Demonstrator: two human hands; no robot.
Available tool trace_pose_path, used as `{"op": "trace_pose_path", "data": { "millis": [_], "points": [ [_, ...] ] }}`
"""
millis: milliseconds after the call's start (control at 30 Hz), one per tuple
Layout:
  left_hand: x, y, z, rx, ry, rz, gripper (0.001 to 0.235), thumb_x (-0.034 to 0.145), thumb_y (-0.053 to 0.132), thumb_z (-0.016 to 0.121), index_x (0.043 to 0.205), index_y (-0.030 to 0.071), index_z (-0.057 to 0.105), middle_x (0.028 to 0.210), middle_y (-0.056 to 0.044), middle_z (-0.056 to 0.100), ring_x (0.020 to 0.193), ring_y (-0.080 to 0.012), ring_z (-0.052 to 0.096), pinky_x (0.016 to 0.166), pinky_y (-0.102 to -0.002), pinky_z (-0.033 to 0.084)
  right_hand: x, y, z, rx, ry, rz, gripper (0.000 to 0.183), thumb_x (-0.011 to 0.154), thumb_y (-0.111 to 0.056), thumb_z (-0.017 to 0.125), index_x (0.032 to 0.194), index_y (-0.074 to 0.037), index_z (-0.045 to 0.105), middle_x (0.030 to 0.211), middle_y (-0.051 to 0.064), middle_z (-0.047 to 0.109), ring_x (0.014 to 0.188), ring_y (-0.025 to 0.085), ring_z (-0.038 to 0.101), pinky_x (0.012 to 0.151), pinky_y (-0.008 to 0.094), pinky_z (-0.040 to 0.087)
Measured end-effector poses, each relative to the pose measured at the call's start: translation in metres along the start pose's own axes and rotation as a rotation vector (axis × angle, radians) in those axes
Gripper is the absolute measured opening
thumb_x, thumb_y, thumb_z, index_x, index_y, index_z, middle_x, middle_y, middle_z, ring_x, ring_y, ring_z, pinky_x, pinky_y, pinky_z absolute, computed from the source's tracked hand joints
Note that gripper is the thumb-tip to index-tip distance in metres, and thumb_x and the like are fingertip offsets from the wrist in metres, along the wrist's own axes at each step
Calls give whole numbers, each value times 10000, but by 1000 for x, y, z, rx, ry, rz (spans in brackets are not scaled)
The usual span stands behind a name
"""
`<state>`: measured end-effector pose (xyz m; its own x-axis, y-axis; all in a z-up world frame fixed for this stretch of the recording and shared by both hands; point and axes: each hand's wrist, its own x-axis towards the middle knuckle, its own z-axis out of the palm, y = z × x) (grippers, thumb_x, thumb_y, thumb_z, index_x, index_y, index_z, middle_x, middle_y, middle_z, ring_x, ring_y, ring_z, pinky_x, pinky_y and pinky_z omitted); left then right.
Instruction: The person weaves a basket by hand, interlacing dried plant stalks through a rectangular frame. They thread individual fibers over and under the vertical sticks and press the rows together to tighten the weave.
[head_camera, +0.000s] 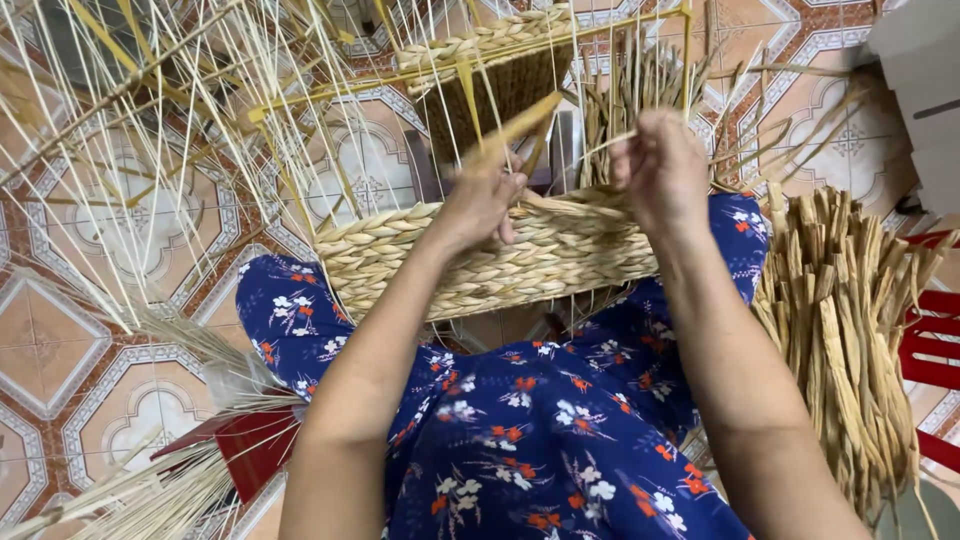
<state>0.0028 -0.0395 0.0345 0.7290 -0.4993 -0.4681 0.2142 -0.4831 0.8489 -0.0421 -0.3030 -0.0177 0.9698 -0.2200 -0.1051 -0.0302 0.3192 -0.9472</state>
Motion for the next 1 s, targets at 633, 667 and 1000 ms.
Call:
{"op": "trace_pose_path", "data": {
  "millis": [633, 667, 1000],
  "points": [
    [10, -23, 21, -149, 164, 80, 224, 975, 251, 647, 1153, 137, 723, 1069, -38, 761, 596, -85, 731, 489, -216, 594, -34, -74, 14, -1742, -316, -123, 270, 957, -392, 793, 977, -126, 754, 936, 85, 727, 822, 255, 694, 665, 402, 546],
    [3, -26, 23, -145, 277, 161, 236, 983, 243, 643, 1174, 121, 707, 1080, -63, 759, 609, -87, 725, 482, -213, 596, -39, -80, 8, -1714, -267, -97, 256, 936, -375, 807, 984, -127, 766, 931, 95, 733, 806, 270, 688, 664, 420, 539],
    [-2, -21, 47, 30, 418, 348, 436, 987, 168, 567, 1399, 49, 484, 1183, -152, 704, 577, -103, 715, 410, -197, 613, -70, -64, -5, -1121, 149, -278, 206, 1051, -266, 691, 1204, -136, 737, 1121, 80, 749, 835, 236, 721, 760, 347, 570]
  ]
}}
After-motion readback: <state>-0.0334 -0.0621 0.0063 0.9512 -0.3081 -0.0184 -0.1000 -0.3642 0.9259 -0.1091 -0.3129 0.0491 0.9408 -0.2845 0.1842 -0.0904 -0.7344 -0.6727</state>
